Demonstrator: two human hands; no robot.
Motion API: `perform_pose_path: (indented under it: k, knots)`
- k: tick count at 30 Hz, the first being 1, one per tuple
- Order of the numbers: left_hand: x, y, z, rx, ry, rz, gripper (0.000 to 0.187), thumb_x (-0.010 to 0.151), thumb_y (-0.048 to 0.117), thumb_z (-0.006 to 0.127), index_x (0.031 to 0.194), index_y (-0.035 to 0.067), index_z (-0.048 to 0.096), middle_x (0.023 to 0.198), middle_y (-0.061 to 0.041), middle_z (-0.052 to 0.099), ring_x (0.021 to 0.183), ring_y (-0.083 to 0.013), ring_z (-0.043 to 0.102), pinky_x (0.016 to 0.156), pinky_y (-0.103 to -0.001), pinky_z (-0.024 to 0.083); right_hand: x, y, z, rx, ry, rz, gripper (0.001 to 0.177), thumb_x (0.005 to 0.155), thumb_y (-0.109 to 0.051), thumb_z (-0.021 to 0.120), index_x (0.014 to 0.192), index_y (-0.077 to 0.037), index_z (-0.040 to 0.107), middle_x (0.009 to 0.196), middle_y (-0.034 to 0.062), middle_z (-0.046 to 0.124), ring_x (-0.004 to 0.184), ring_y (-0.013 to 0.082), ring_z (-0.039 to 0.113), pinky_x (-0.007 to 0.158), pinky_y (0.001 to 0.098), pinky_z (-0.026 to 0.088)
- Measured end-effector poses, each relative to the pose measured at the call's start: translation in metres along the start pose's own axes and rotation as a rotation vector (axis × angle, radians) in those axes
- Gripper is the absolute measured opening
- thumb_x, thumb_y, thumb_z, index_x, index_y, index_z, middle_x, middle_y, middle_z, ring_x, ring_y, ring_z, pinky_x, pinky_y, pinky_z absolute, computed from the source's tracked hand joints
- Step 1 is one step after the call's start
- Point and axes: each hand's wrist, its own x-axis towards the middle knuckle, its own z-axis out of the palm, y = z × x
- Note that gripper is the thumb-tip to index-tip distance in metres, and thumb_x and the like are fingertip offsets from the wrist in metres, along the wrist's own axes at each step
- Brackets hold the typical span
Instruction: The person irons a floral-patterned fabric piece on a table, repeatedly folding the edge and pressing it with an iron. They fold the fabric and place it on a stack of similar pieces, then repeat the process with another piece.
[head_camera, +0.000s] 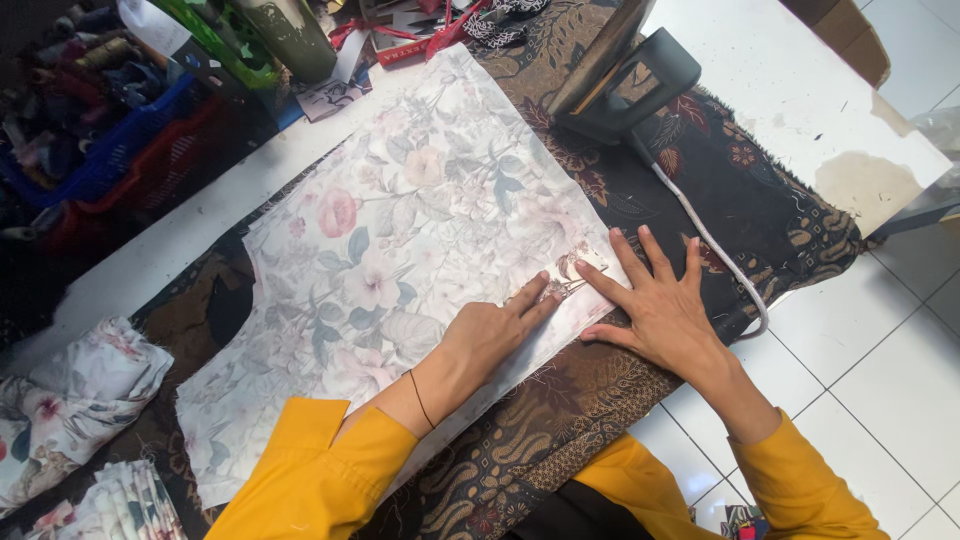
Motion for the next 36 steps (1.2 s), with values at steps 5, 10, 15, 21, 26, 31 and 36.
perform_pose_path:
  k: [5,10,15,21,26,31,36]
  knots:
    - [0.008,0.007,0.009,0.015,0.067,-0.028,0.092,0.083,0.0,0.063,0.162,0.018,0.018,0.168,-0.018,0.015,0.081,-0.0207,0.074,0.05,-0.032,0.057,0.011,0.019,-0.012,0.103,-0.047,0.088,0.074,0.083,-0.064,0.066,0.149,-0.036,0.05,0.166,0.0094,0.035,0.154,0.0379,0.029,0.12,0.0706,0.008]
    - [0.01,0.012,0.017,-0.001,0.041,-0.054,0.093,0.083,0.001,0.063,0.163,0.018,0.017,0.168,-0.019,0.014,0.084,-0.0197,0.075,0.052,-0.033,0.057,0.07,0.068,-0.022,0.62,0.318,0.331,0.082,0.094,-0.034,0.081,0.156,-0.002,0.038,0.147,0.0206,0.044,0.139,0.0336,0.047,0.117,0.0453,0.038]
    - [0.011,0.017,0.014,0.019,-0.025,-0.092,0.092,0.086,0.0,0.061,0.163,0.019,0.015,0.169,-0.018,0.011,0.08,-0.0211,0.075,0.05,-0.033,0.057,0.143,0.092,-0.027,0.944,0.424,0.275,0.048,0.1,-0.023,0.08,0.135,-0.002,0.055,0.127,0.0104,0.052,0.121,0.0202,0.056,0.105,0.0336,0.047]
    - [0.012,0.016,0.015,0.017,0.011,-0.089,0.088,0.089,0.001,0.059,0.164,0.019,0.016,0.17,-0.019,0.011,0.078,-0.0221,0.076,0.05,-0.034,0.057,0.127,0.07,-0.077,0.638,0.315,0.176,0.034,0.104,-0.033,0.077,0.111,-0.005,0.058,0.091,0.0006,0.06,0.081,0.0125,0.058,0.079,0.0291,0.05]
    - [0.013,0.015,0.012,0.008,-0.02,-0.094,0.09,0.088,0.002,0.058,0.164,0.019,0.012,0.169,-0.019,0.007,0.078,-0.0233,0.075,0.049,-0.034,0.057,0.078,0.015,-0.098,-0.156,-0.058,0.307,0.058,0.079,-0.066,0.081,0.091,-0.011,0.069,0.064,0.0072,0.067,0.052,0.0255,0.066,0.05,0.0399,0.05]
    - [0.0,0.013,0.016,-0.045,0.086,-0.076,0.086,0.084,-0.001,0.061,0.16,0.015,0.023,0.167,-0.02,0.017,0.074,-0.0238,0.074,0.052,-0.034,0.058,0.057,-0.007,-0.092,-0.295,-0.179,0.238,0.057,0.076,-0.071,0.078,0.09,-0.016,0.07,0.069,0.0071,0.07,0.06,0.0277,0.07,0.052,0.0408,0.052]
    - [-0.051,0.005,0.036,-0.174,0.415,-0.2,0.069,0.073,0.0,0.068,0.138,0.002,0.046,0.138,-0.022,0.049,0.094,-0.0318,0.068,0.056,-0.035,0.059,0.09,0.016,-0.091,-0.235,-0.264,-0.157,0.046,0.071,-0.064,0.076,0.082,-0.019,0.068,0.071,0.0029,0.07,0.062,0.025,0.07,0.056,0.0401,0.052]
